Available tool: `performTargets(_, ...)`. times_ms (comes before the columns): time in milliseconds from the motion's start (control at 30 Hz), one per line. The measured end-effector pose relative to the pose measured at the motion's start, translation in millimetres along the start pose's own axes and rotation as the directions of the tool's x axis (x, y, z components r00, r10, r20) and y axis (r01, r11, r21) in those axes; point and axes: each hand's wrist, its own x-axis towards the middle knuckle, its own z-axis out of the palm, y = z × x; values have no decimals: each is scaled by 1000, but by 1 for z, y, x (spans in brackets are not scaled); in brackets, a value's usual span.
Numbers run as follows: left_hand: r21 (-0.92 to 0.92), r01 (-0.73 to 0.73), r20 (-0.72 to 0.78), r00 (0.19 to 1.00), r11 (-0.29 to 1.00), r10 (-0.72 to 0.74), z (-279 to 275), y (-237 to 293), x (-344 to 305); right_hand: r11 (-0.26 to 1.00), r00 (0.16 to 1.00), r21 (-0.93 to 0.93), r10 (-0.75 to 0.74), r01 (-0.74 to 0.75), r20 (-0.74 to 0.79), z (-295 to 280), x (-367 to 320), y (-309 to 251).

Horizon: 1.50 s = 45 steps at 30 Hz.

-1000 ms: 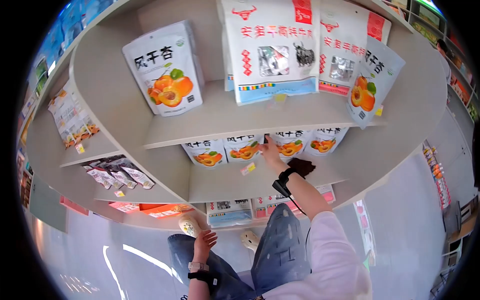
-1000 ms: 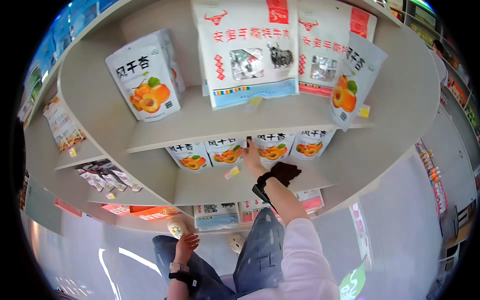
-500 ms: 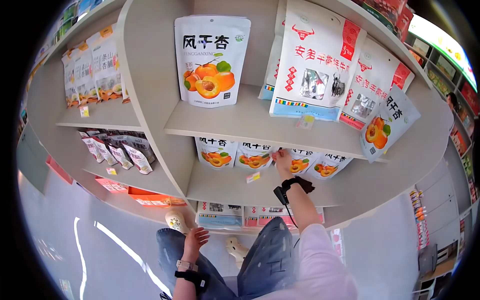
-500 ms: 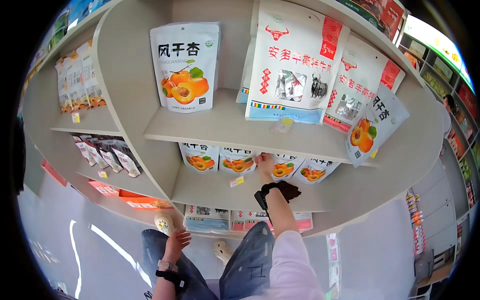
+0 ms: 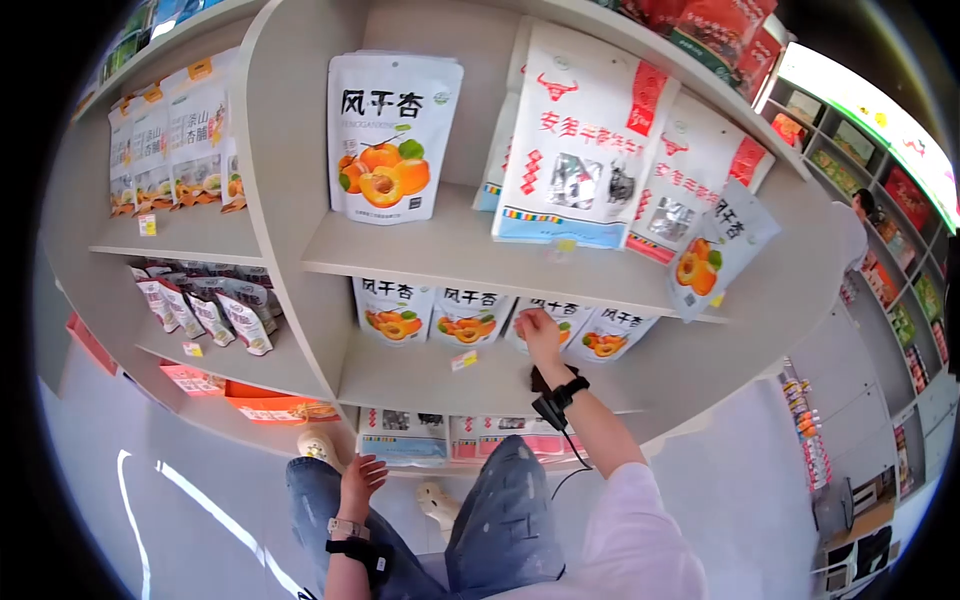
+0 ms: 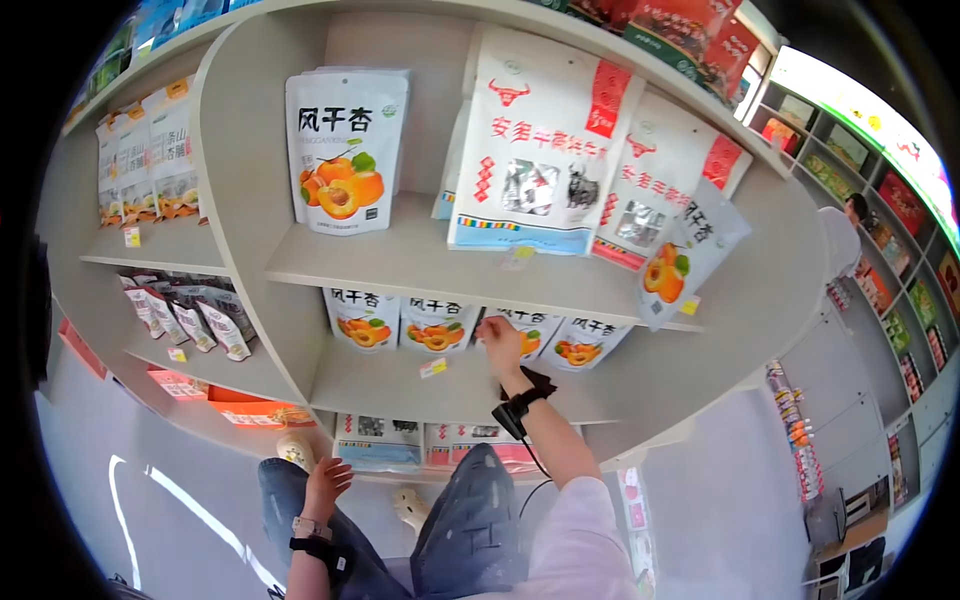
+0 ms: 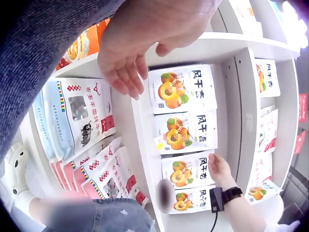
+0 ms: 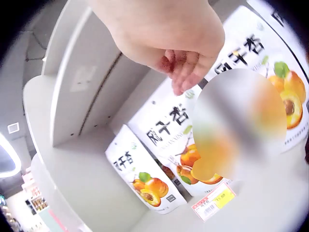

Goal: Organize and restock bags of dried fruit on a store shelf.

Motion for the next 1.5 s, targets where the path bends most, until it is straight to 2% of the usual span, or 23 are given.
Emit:
performTargets(100,9,-4,3,1000,1000,4,-1,-7,3,987,996,-128,-89,92,32,-41,-35,-81)
performTargets(167,4,11,9,1000,1000,-11,0,-11,5,831,946,-496,-319,250,-56,-83,-47,-108)
performTargets(233,14,12,22,1000,1000,-13,1,-14,3,795,816,-499,-517,345,-260,-123,-51,-155)
performTargets(267,23,11,28,1000,1000,-12,1,-16,2,740,707,-540,-625,400,-332,-146,-45,-168)
performTargets(300,28,12,30,999,1000,-13,0,-18,3,754,655,-556,-620,348,-431,-162,-44,-195)
performTargets(367,19,23,34,999,1000,-24,-5,-24,11,714,464,-625,-691,316,-554,-194,-22,-221)
performTargets(433,11,7,24,1000,1000,-8,-2,-18,6,556,409,-826,-778,92,-478,-239,13,-211)
performTargets(467,9,-4,15,1000,1000,4,-2,-15,3,723,595,-665,-621,185,-510,-258,27,-204)
performTargets(533,3,-4,13,1000,1000,4,-3,-13,-1,956,892,-221,-267,195,-366,-277,44,-200)
performTargets(633,4,-18,-3,1000,1000,18,-6,-13,-9,914,872,-404,-178,-25,-456,-289,64,-182)
performTargets(733,7,-26,-13,1000,1000,26,-9,-8,-15,711,799,-698,-373,-80,-471,-278,60,-183)
performTargets(767,10,-25,-10,1000,1000,25,-10,-7,-16,565,766,-724,-232,-395,-599,-265,51,-201)
performTargets(833,-3,-21,-14,1000,1000,21,-13,-7,-16,798,774,-603,-385,5,-503,-275,42,-189)
performTargets(867,-10,-20,-14,1000,1000,20,-13,-6,-14,843,748,-493,-467,215,-472,-275,31,-189)
performTargets(933,-12,-13,-27,1000,1000,13,-14,-6,-12,919,836,-318,-356,233,-418,-270,-8,-203)
performTargets(1000,-21,-16,-37,999,1000,15,-11,-10,-10,946,877,-178,-320,273,-358,-265,-51,-210)
performTargets(1067,-10,-19,-37,999,1000,19,-8,-9,-9,973,934,18,-216,230,-284,-268,-83,-197)
performTargets(1133,4,-15,-31,999,1000,15,-5,-9,-8,997,970,46,-45,57,-240,-242,-118,-190)
performTargets(1200,14,-11,-34,999,1000,12,-2,-9,-6,986,997,-154,73,-71,6,-222,-138,-168)
performTargets(1267,32,3,-32,999,999,-2,1,-9,-6,953,975,-253,198,-168,100,-189,-148,-144)
performTargets(1333,44,1,-30,1000,999,0,4,-8,-9,937,947,-261,278,-230,163,-156,-148,-120)
performTargets(1433,40,12,-50,999,999,-10,4,-9,-9,953,948,-61,300,-295,103,-119,-127,-45)
performTargets(1500,45,22,-62,998,999,-19,5,-6,-12,935,948,175,290,-310,129,-101,-103,-21)
